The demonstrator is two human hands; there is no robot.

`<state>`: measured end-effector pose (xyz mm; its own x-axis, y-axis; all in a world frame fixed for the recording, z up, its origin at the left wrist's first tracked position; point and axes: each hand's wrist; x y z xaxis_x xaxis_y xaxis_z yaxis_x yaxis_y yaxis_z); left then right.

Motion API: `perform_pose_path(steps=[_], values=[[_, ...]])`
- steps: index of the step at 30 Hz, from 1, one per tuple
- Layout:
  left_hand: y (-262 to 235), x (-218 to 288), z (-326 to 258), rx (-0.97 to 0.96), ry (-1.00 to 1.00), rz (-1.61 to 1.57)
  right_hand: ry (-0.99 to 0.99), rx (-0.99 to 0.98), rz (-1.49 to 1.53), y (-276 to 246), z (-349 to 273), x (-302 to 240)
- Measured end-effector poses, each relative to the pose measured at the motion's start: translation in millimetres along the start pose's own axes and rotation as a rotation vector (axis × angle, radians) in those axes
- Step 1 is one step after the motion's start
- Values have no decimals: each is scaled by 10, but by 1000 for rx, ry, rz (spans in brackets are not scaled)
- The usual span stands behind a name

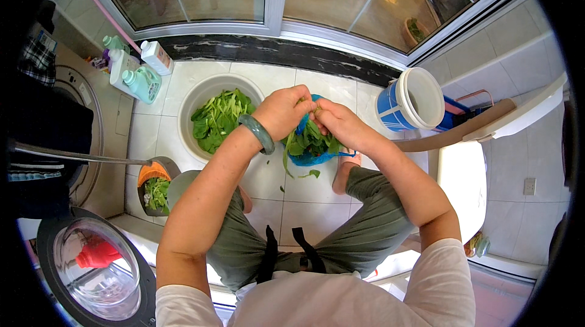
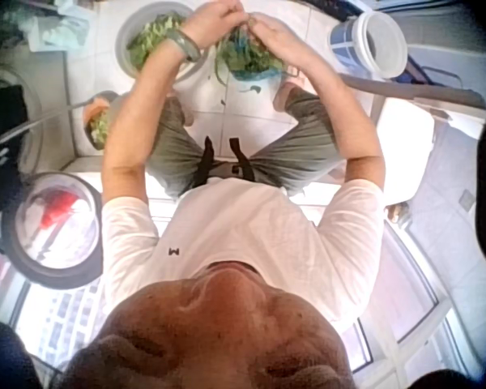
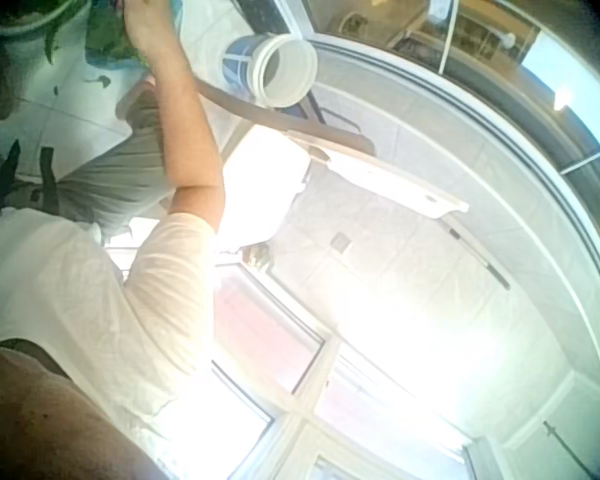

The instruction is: The person sits on the floor and sorts leafy green vegetables by hand. They pick up leaves from a blue plastic bag, separate the edible parts from the stems, and place the leaves into a white bowl. The stems are discarded into a separate orange basket.

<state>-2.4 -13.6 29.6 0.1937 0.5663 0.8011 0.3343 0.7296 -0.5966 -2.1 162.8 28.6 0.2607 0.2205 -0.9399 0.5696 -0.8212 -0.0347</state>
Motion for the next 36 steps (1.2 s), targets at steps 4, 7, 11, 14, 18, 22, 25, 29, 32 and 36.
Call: perform_pose_path(steps=[4, 7, 11, 14, 18, 22, 25, 29, 32, 36], values=[[40, -10, -10, 48, 19, 19, -119, 68, -220, 48, -38, -104], [37, -34, -12, 58, 10, -83, -159, 115, -253, 96, -41, -140], [-29, -3, -6, -53, -78, -433, -100, 71, 159, 106, 0, -101], [-122, 104, -60, -129, -142, -623, 39, 26, 582, 143, -6, -147], [-121, 131, -69, -137, -140, -788, 130, -49, 980, 183, -74, -251], [-94, 154, -30, -93, -126, -1119, 91, -229, 1266, 139, -98, -269], [-209, 127, 9, -74, 2, -1353, 1, -302, 1289, 36, -87, -348], [-430, 52, 7, -171, 90, -1534, -43, -101, 1109, -101, -54, -337], [-628, -215, -31, -1, 133, -1476, -73, -21, 907, -278, 120, -59], [-1134, -277, -414, 278, 141, -1602, -16, 161, 878, -586, 134, 110]])
Point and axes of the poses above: each hand's wrist, its own z-axis towards the middle knuckle, its own y-axis out of the palm, x = y × z, and after that the axes turned 13 degrees about z, right-handed
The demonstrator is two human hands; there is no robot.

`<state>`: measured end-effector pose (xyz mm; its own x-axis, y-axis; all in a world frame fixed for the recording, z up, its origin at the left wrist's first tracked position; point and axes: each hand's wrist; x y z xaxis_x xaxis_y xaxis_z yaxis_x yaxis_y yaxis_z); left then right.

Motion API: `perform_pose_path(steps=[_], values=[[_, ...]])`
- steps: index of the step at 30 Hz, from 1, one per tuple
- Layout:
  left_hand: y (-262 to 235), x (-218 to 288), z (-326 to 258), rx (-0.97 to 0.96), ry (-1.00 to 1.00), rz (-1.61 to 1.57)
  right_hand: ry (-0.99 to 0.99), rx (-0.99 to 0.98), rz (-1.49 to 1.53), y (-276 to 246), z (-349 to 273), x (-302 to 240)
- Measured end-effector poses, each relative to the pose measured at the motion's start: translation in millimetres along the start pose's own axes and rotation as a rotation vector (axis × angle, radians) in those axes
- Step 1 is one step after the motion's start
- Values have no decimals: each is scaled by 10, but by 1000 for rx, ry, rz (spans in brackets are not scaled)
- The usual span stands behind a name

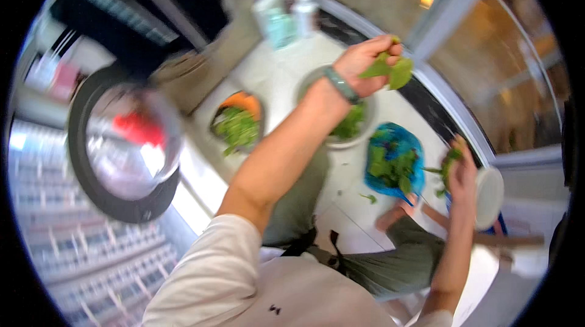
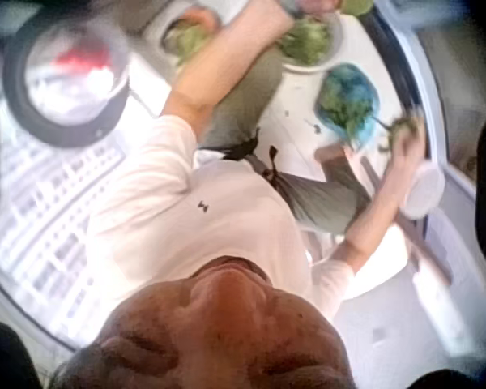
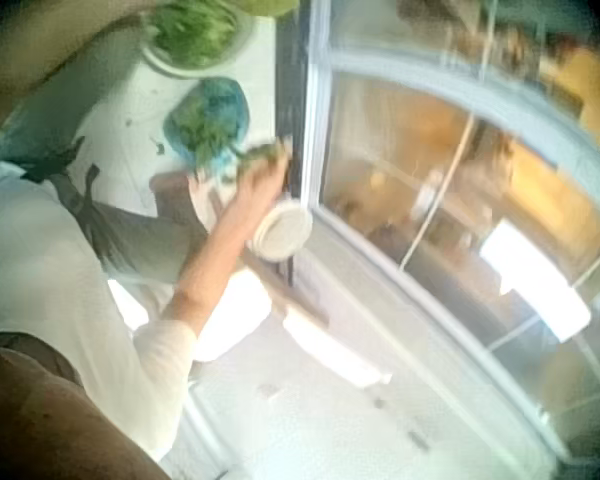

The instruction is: The person sits on the floor and sorts leafy green vegetables by hand. They pick up leaves from a blue plastic bag, separate the edible parts from the stems, and place the leaves into a white bowl. The stems are discarded into a separate orange basket.

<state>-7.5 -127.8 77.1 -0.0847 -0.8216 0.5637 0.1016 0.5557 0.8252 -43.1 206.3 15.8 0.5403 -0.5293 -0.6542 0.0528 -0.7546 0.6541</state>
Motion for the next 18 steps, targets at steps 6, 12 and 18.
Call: perform_pose_path(steps=[6, 12, 18], values=[[-1242, 225, -1312, 415, 192, -119, 72, -34, 123, 143, -35, 47], [-2528, 72, -2583, 1191, 144, -500, 116, 1, 95, 104, 142, 135], [-3269, 259, -3144, 1409, 222, -393, 139, 48, 17, 40, 269, 207]])
Point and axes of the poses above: each hand's wrist, its own z-axis towards the middle knuckle, its own y-axis out of the palm, x = y × z, and after that the axes turned 13 degrees about z, right-handed
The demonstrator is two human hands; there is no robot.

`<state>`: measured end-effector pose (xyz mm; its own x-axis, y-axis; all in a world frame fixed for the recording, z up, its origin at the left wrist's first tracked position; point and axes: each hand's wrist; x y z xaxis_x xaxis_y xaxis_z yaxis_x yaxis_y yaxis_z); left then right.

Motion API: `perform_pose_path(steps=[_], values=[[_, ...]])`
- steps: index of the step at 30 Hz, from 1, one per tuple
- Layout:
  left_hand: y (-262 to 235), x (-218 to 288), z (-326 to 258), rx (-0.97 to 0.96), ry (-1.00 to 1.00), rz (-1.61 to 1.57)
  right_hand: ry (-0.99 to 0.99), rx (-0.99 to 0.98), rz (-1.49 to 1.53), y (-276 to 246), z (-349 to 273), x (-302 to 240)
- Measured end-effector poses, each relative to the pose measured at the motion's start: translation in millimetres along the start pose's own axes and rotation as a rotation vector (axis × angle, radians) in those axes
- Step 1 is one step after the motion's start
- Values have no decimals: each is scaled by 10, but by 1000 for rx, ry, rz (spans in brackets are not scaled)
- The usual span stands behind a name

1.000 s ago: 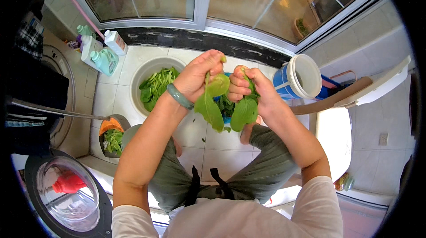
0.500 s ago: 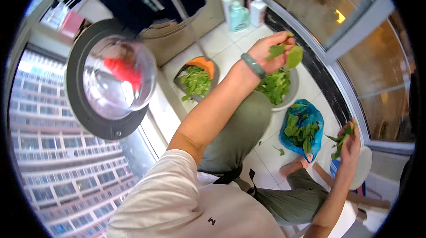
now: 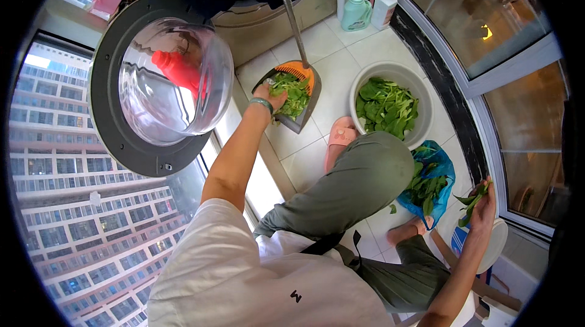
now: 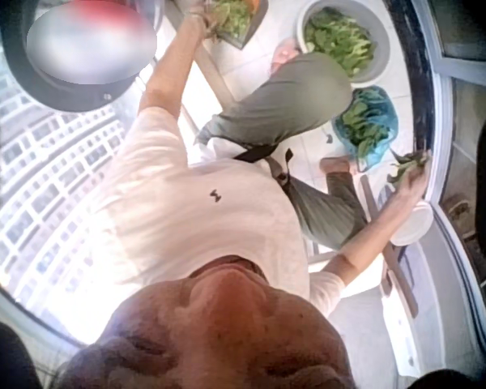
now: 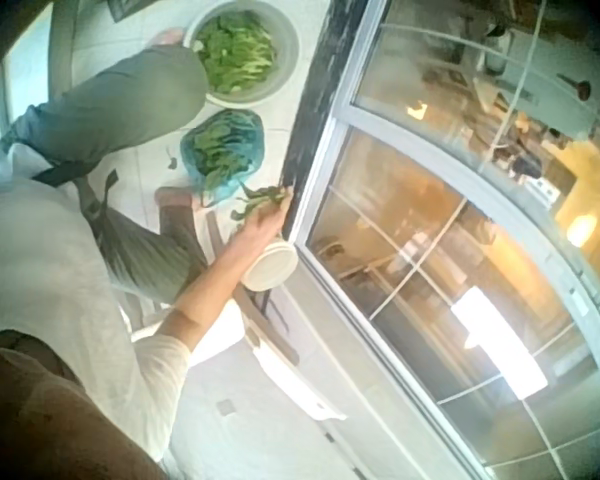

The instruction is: The person sits on the floor and sorts leafy green vegetables by hand. They pick up leaves from a blue plastic bag, separate the edible parts from the stems, and place the leaves into a white bowl. The stems are discarded into a separate orange basket.

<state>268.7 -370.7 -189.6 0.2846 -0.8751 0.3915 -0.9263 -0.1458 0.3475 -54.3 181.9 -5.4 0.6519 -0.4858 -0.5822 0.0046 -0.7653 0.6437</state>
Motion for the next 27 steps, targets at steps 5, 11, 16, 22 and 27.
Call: perform_pose_path(steps=[5, 11, 16, 22, 27], values=[[648, -6, -320, -38, 12, 227, -19, 3, -53, -217, 60, -30], [1372, -305, -1189, -591, 30, 478, -104, 131, -245, -26, 65, 151], [2337, -817, -2603, -1213, 289, 739, 74, 89, -223, -89, 192, 460], [3006, -1793, -3013, -1345, 264, 892, 132, 100, -107, 21, 709, 912], [2996, -2121, -2631, -1158, 157, 1024, -86, -64, -192, 395, 1328, 1191]])
Point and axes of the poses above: each hand's wrist, its own z-axis towards the middle knuckle, its own y-axis out of the palm, x = y × z, and after that the axes turned 13 degrees about z, right-handed
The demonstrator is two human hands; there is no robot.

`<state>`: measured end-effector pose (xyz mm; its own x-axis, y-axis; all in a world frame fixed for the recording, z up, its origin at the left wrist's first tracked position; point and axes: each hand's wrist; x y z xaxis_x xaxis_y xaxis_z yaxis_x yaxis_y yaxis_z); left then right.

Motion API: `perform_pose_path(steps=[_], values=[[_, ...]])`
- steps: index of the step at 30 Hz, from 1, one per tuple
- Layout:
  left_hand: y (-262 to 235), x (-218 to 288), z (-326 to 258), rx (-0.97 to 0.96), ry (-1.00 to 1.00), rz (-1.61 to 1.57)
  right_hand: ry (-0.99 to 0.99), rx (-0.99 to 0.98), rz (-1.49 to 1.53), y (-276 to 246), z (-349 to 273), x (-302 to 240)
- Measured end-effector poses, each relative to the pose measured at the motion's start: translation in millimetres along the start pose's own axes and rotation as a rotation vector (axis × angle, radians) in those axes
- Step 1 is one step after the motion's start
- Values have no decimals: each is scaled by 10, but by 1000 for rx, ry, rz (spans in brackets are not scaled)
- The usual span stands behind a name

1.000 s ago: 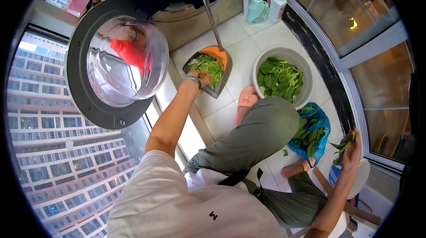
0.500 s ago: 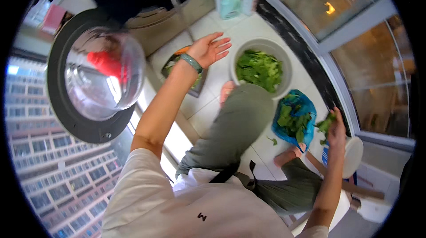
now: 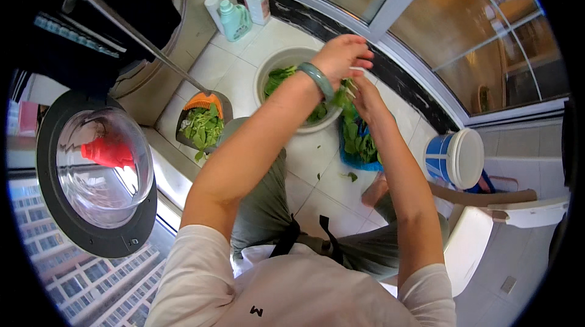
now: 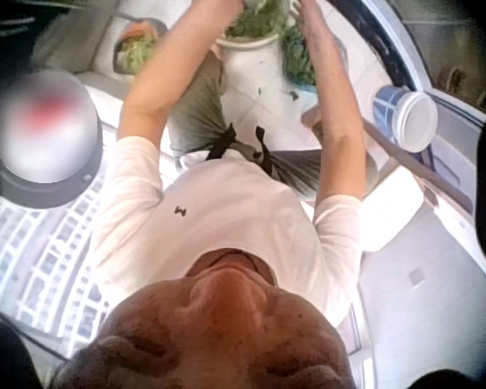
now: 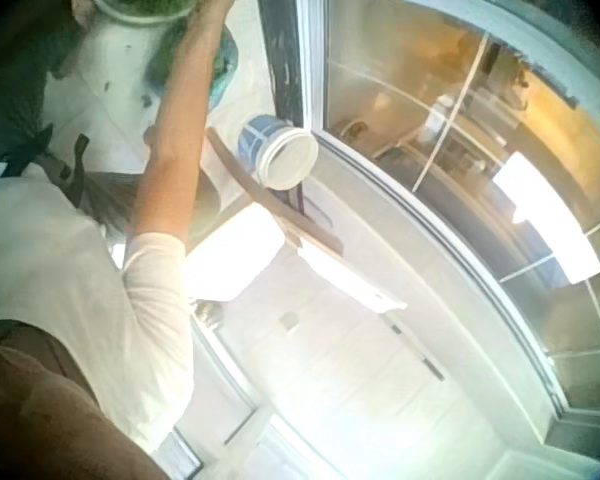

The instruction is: The person sits on the floor and sorts leafy green vegetables by hand. They pick up leaves from a blue plastic bag, separate the edible parts from the stems, and place the leaves into a white bowl. The stems are discarded into a separate orange basket.

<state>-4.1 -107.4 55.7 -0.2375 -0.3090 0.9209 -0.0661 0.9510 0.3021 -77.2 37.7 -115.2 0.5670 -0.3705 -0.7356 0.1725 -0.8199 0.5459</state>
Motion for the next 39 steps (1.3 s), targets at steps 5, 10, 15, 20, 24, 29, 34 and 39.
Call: perform_pose_path(steps=[5, 10, 15, 20, 24, 29, 34, 39], values=[[-293, 21, -67, 20, 77, -85, 65, 178, -354, 233, -20, 79], [-342, 105, -140, 17, 109, -118, 28, 448, -270, -852, -173, 205], [-276, 86, -163, -50, 97, -64, 113, 788, -108, -2178, -447, 318], [-55, 65, -171, -124, 53, 30, 167, 708, -309, -2533, -628, 528], [35, 32, -159, -121, -12, 64, 74, 631, -535, -2371, -586, 805], [212, 21, -90, -137, -73, 90, -173, 747, -987, -2303, -372, 977], [241, -9, -95, -120, -111, 115, 143, 558, -1219, -1988, -446, 808], [237, -43, -89, -165, -94, 125, 29, 510, -1272, -1847, -757, 872]])
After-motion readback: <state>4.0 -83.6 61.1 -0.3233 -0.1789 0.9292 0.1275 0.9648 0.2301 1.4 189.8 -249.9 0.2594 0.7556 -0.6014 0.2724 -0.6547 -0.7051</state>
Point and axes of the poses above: each hand's wrist, its own z-axis towards the middle knuckle, its own y-axis out of the palm, x = y × z, and after that the axes turned 13 degrees about z, right-handed
